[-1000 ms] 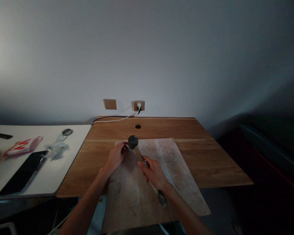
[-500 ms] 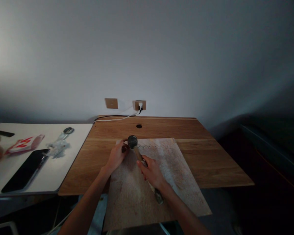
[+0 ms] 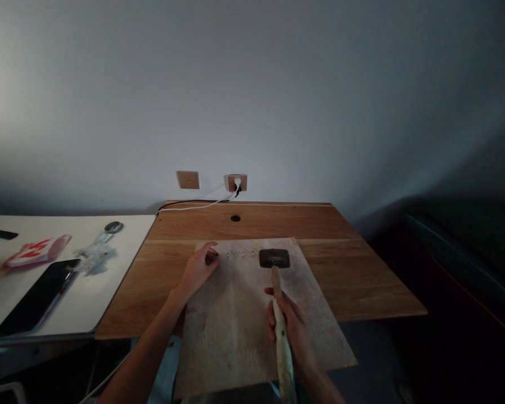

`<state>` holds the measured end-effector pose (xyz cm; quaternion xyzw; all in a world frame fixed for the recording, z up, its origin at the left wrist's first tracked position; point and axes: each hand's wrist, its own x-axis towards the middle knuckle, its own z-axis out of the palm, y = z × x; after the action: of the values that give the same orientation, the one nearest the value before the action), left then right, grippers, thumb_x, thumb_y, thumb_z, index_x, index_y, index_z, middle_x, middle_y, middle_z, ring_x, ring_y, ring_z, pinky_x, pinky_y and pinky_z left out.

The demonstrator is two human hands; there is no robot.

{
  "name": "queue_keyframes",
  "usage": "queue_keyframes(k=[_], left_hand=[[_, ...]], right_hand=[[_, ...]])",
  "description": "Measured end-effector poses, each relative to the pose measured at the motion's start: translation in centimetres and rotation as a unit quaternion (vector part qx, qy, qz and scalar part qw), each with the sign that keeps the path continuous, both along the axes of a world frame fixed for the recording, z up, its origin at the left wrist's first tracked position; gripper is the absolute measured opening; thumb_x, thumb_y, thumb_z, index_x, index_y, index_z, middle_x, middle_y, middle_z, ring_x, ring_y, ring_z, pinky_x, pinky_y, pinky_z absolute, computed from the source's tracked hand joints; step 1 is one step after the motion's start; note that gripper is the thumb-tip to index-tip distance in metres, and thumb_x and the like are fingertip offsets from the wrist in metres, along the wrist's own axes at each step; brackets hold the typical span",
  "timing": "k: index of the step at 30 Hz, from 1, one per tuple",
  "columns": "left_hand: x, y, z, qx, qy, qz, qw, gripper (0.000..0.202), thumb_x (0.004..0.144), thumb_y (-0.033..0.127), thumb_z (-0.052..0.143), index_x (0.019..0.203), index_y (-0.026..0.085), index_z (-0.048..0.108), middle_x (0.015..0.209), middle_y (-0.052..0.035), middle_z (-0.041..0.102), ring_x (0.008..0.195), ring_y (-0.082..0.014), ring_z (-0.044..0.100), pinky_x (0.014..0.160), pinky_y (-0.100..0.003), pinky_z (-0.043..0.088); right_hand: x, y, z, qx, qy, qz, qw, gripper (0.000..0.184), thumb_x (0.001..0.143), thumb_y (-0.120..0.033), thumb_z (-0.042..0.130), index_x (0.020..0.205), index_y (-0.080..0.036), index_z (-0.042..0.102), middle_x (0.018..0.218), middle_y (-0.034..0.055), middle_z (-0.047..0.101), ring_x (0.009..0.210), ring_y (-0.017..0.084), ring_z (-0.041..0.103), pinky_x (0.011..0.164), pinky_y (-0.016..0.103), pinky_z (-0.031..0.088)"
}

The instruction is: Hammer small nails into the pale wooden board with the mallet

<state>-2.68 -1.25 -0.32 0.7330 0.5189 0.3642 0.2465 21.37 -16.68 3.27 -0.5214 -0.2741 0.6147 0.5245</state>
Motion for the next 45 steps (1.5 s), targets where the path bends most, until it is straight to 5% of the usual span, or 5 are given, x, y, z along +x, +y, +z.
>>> queue_keyframes(k=[7, 13, 26, 38, 45], left_hand=[[0.3, -0.1, 0.6, 0.035, 0.028, 0.012, 0.999, 0.034, 0.085, 0.025, 0.06, 0.12, 0.022, 0.058, 0.099, -0.004, 0.071, 0.091, -0.0204, 0.068, 0.088, -0.037, 0.054], [-2.3, -3.7, 1.2, 0.109, 0.114, 0.07, 0.985, 0.029, 0.092, 0.035, 0.054, 0.119, 0.023, 0.06, 0.129, -0.0092, 0.061, 0.124, -0.0278, 0.056, 0.111, -0.047, 0.044], [-1.1, -11.5, 2.0, 0.014, 0.138, 0.065, 0.988, 0.03, 0.09, 0.047, 0.056, 0.116, 0.032, 0.061, 0.138, -0.0061, 0.056, 0.086, -0.0229, 0.072, 0.084, -0.041, 0.061], [16.1, -7.9, 0.5, 0.046, -0.036, -0.125, 0.99, 0.029, 0.088, 0.024, 0.061, 0.117, 0.024, 0.059, 0.151, -0.0143, 0.043, 0.14, -0.0291, 0.046, 0.114, -0.048, 0.042], [18.1, -6.2, 0.0, -0.042, -0.166, -0.121, 0.978, 0.032, 0.091, 0.032, 0.06, 0.122, 0.025, 0.057, 0.1, -0.0062, 0.069, 0.1, -0.0236, 0.068, 0.099, -0.044, 0.051]], right_hand=[[2.0, -2.4, -0.5, -0.067, -0.082, 0.103, 0.989, 0.064, 0.082, -0.08, 0.051, 0.105, -0.02, 0.061, 0.063, 0.0002, 0.065, 0.043, 0.018, 0.06, 0.041, 0.028, 0.047], [3.6, -2.9, 1.8, 0.088, -0.353, 0.168, 0.916, 0.052, 0.096, -0.065, 0.044, 0.111, -0.021, 0.067, 0.067, 0.0014, 0.066, 0.055, 0.017, 0.064, 0.047, 0.024, 0.046], [15.1, -6.0, -6.0, 0.146, -0.762, -0.012, 0.63, 0.058, 0.1, -0.043, 0.038, 0.156, -0.028, 0.036, 0.139, 0.0086, 0.064, 0.151, 0.037, 0.025, 0.111, 0.068, 0.033], [31.4, -0.4, -5.0, -0.087, -0.754, -0.071, 0.647, 0.067, 0.095, -0.053, 0.029, 0.152, -0.02, 0.044, 0.139, 0.0185, 0.062, 0.144, 0.044, 0.036, 0.106, 0.076, 0.028], [34.4, -2.4, -4.8, -0.002, -0.732, -0.199, 0.651, 0.061, 0.095, -0.058, 0.029, 0.137, -0.021, 0.054, 0.138, 0.0177, 0.057, 0.132, 0.037, 0.05, 0.103, 0.056, 0.044]])
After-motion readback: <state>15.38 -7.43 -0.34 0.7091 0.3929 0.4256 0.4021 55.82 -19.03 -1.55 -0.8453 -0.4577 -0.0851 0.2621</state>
